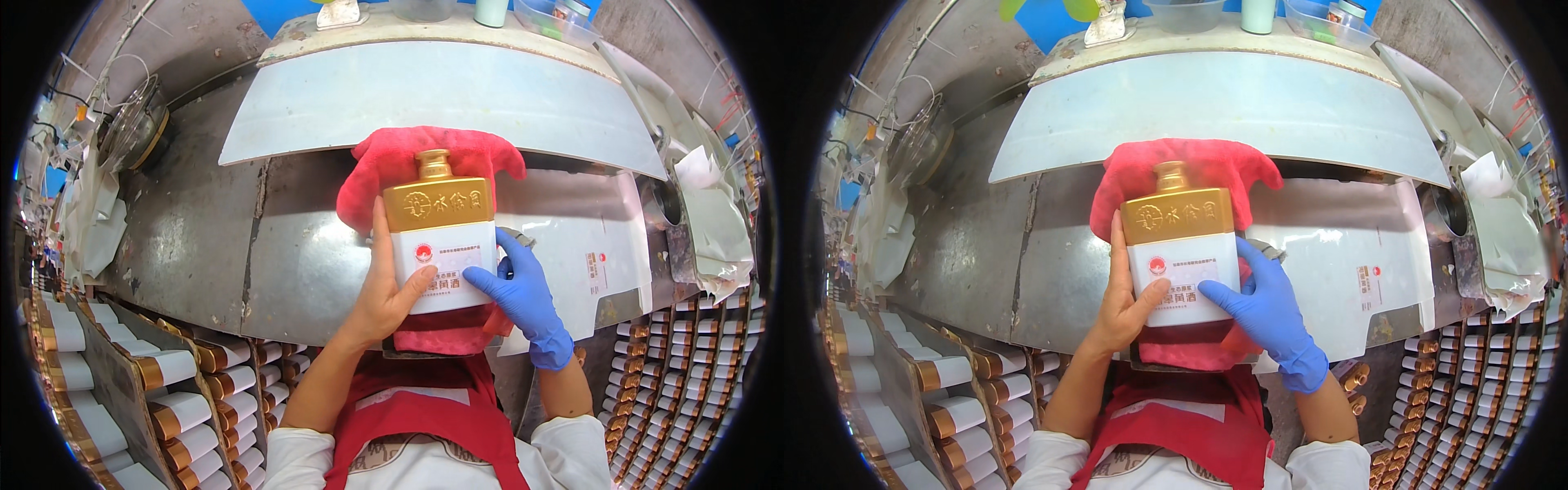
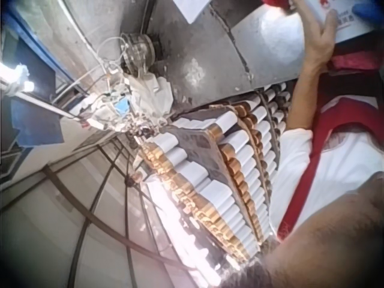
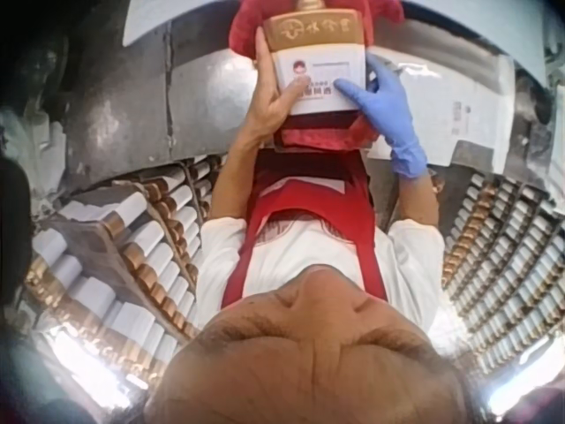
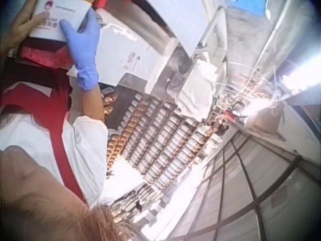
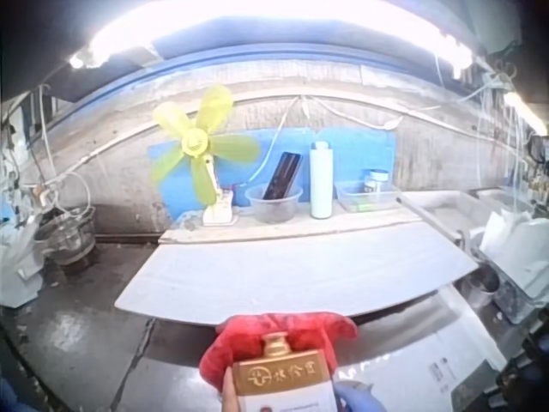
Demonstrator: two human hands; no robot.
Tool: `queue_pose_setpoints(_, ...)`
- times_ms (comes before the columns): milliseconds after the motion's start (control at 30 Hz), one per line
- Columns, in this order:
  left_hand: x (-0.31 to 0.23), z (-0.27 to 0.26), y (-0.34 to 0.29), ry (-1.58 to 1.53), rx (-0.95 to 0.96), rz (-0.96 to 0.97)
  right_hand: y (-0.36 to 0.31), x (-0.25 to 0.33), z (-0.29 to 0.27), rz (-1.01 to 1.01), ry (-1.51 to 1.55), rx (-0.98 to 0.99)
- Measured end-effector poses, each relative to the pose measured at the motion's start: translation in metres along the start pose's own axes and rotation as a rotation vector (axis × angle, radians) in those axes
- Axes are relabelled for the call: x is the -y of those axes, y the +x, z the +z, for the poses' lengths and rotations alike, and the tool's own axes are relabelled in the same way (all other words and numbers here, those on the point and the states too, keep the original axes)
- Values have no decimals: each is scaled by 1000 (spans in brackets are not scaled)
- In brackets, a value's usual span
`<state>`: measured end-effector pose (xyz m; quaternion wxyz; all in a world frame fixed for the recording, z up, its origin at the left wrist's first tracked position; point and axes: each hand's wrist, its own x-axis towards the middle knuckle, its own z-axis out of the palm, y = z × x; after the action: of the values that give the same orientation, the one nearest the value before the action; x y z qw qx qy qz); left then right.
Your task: The person applies labels to a gold and white bottle using a red cloth for support. They peel labels from a sheet, align them on the bottle, and smooth them down. The person also handles a clear plastic sheet and a red tool during the process.
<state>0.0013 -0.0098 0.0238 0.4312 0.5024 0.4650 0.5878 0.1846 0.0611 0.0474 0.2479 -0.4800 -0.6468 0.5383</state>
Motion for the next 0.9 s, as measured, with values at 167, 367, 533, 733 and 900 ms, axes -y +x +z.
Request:
queue_pose_setpoints(167,-1,-2,-1,6,34,-3,0,-1,-1,-5,8,17)
queue_pose_setpoints(367,-7,-4,-1,-30,79,-7,2,3,-9,58,87,97)
queue_pose_setpoints(533,-4,-11,0,174,-155,149,3,4,-23,135,385,180)
queue_pose_setpoints(733,-20,-3,4,966,6,328,-4,9,-2,-60,4,42)
queue_pose_setpoints(900,-26,-2,1,1099,57,262,-3,5,-6,19,24,86)
